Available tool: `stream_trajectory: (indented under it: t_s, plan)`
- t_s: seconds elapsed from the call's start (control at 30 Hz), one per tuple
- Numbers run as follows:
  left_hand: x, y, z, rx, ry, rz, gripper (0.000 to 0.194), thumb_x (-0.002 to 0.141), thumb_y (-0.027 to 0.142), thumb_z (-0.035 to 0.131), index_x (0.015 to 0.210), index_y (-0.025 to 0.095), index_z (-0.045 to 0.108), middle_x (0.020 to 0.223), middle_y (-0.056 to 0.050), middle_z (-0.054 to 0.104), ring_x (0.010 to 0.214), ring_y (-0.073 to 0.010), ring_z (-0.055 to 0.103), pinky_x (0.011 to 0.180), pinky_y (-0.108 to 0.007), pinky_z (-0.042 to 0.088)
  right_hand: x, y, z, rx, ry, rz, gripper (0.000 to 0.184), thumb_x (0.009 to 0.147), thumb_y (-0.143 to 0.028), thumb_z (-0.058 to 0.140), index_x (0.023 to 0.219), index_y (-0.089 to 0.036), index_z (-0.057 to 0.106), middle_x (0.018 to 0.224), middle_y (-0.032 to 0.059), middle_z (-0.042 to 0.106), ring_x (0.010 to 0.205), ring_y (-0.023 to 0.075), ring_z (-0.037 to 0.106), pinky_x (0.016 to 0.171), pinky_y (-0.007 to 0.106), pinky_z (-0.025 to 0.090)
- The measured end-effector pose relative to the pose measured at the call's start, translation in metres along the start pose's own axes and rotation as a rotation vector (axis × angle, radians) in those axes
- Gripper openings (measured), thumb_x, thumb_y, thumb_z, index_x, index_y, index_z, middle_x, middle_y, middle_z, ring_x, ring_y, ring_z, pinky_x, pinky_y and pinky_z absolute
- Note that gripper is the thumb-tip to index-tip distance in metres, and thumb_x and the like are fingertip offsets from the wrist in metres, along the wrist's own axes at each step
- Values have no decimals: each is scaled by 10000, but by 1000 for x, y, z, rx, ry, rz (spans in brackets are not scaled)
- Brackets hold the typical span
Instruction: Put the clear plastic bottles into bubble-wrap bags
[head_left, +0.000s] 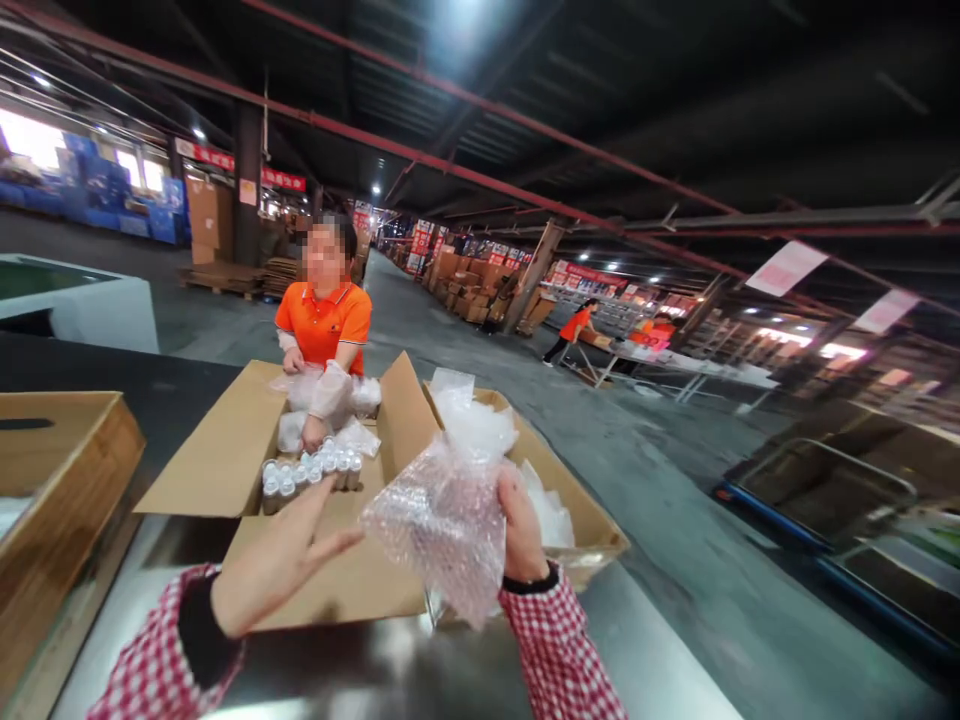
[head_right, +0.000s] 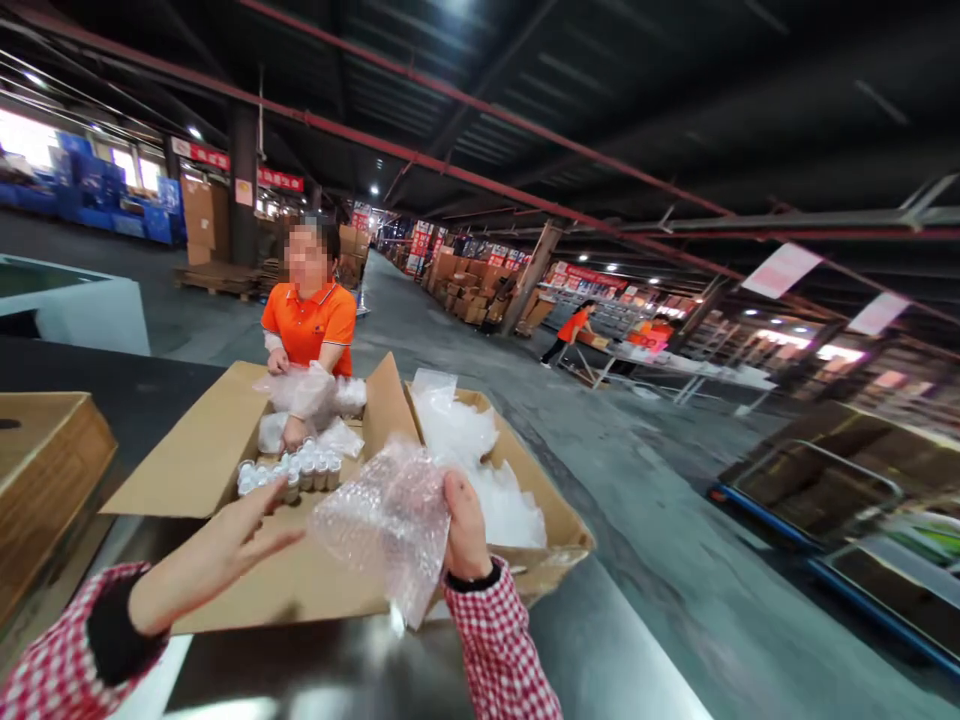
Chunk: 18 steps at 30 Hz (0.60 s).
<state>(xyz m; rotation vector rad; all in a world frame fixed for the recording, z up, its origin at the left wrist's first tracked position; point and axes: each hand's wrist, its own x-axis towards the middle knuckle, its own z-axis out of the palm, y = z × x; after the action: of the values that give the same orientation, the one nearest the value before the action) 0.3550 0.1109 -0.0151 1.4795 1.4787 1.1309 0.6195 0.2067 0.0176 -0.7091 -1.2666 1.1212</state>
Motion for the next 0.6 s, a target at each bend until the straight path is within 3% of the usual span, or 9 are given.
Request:
stream_trajectory:
  t_s: [0.07,0.13,0.2,0.3,0.37,0.47,0.6]
  plan:
    - [1,-13,-5,-123,-39,-135,927,700,664,625,1402,134,332,1467,-165,329,1308,-311,356,1108,-432,262,-14,8,18,46,-99,71,363,764,-537,624,677,-186,593,596,32,585,530,158,506,511,289,428]
    - [-2,-27,-5,-394,-183,-235,903,708,696,588,1371,123,373,1454,-176,346,1260,-311,421,1034,-415,365,-24,22,34,131,-187,169,346,741,-526,658,696,-186,608,602,26,596,527,150,516,518,278,427]
    - [-9,-37,-2,-680,-313,-221,788,729,641,622,1317,147,446,1388,-164,441,1141,-286,533,942,-384,438,-32,40,47,225,-251,292,317,712,-493,704,746,-187,625,643,9,607,550,133,525,546,260,437]
    - [-18,-42,-4,-929,-287,-173,671,746,536,681,1283,183,488,1285,-136,533,1037,-238,588,894,-352,458,-42,65,61,287,-320,417,301,694,-449,739,789,-183,636,694,-7,612,582,111,525,572,233,438]
    - [-23,-41,-9,-951,-232,-175,674,736,478,718,1304,217,467,1261,-124,541,1039,-233,581,882,-354,463,-47,80,67,267,-391,456,305,704,-456,730,777,-176,634,672,-10,600,561,106,511,556,229,423]
    - [-30,-43,-17,-787,-191,-173,698,695,398,768,1305,224,475,1112,-102,603,906,-220,612,797,-340,482,-52,99,72,190,-454,451,338,697,-487,727,771,-169,637,667,-9,585,583,111,506,589,240,414]
    - [-41,-54,-14,-529,-176,-148,534,645,437,772,1076,149,643,997,-91,645,906,-247,583,710,-297,465,-49,113,77,56,-489,406,351,698,-501,712,756,-166,628,691,-8,570,645,126,507,651,263,404]
